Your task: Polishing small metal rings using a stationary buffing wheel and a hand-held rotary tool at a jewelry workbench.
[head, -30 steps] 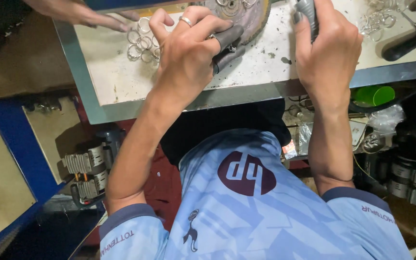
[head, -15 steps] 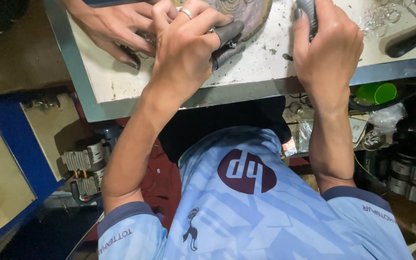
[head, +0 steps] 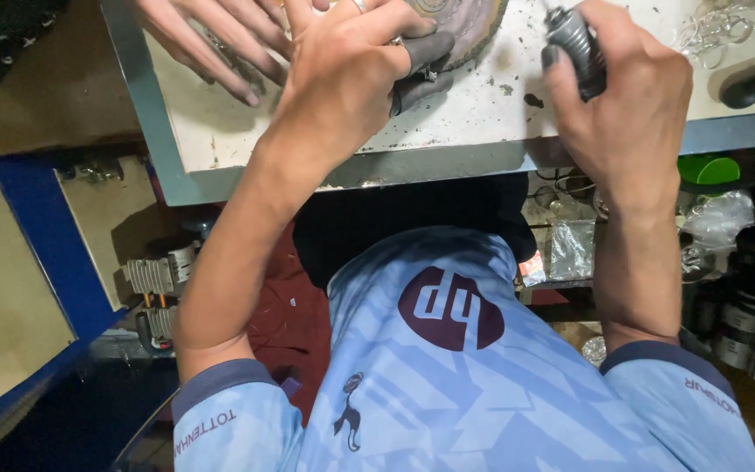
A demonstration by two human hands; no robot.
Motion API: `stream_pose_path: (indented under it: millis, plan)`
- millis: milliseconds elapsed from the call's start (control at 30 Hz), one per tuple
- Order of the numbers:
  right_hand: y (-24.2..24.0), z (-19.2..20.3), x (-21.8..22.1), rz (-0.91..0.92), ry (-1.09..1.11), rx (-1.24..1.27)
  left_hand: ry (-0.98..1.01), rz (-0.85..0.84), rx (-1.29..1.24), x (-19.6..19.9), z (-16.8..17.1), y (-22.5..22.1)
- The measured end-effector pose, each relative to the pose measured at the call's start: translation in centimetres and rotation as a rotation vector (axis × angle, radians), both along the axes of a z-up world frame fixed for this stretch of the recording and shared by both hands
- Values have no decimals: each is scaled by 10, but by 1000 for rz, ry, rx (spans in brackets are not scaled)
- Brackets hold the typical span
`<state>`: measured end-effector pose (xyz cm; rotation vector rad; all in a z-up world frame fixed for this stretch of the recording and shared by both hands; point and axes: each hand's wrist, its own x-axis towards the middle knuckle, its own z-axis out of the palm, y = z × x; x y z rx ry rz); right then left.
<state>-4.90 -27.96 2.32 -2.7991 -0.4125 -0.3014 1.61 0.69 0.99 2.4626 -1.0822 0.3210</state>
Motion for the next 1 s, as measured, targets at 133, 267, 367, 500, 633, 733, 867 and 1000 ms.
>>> stream_pose_path:
  millis: [133, 267, 367, 500, 633, 733, 867, 1000]
  plan:
    - [-5, -5, -6, 138, 42, -38, 10, -20, 26, 0, 0, 1]
    - [6, -4, -2, 201, 53, -277, 3, -9, 26, 0, -2, 1]
    - [15, -6, 2, 191, 60, -465, -1, -13, 16, 0, -1, 2]
    - [20, -10, 6, 202, -2, -543, -18, -19, 26, 0, 3, 0]
    - [21, -11, 8, 203, -30, -568, -23, -12, 32, -1, 4, 1]
    - [23, -10, 8, 211, -9, -560, -28, -16, 43, -1, 4, 1]
    - [24, -7, 9, 225, -1, -562, -35, -14, 49, -1, 3, 1]
    - [22, -10, 9, 225, -22, -577, -7, -19, 40, -2, 3, 1]
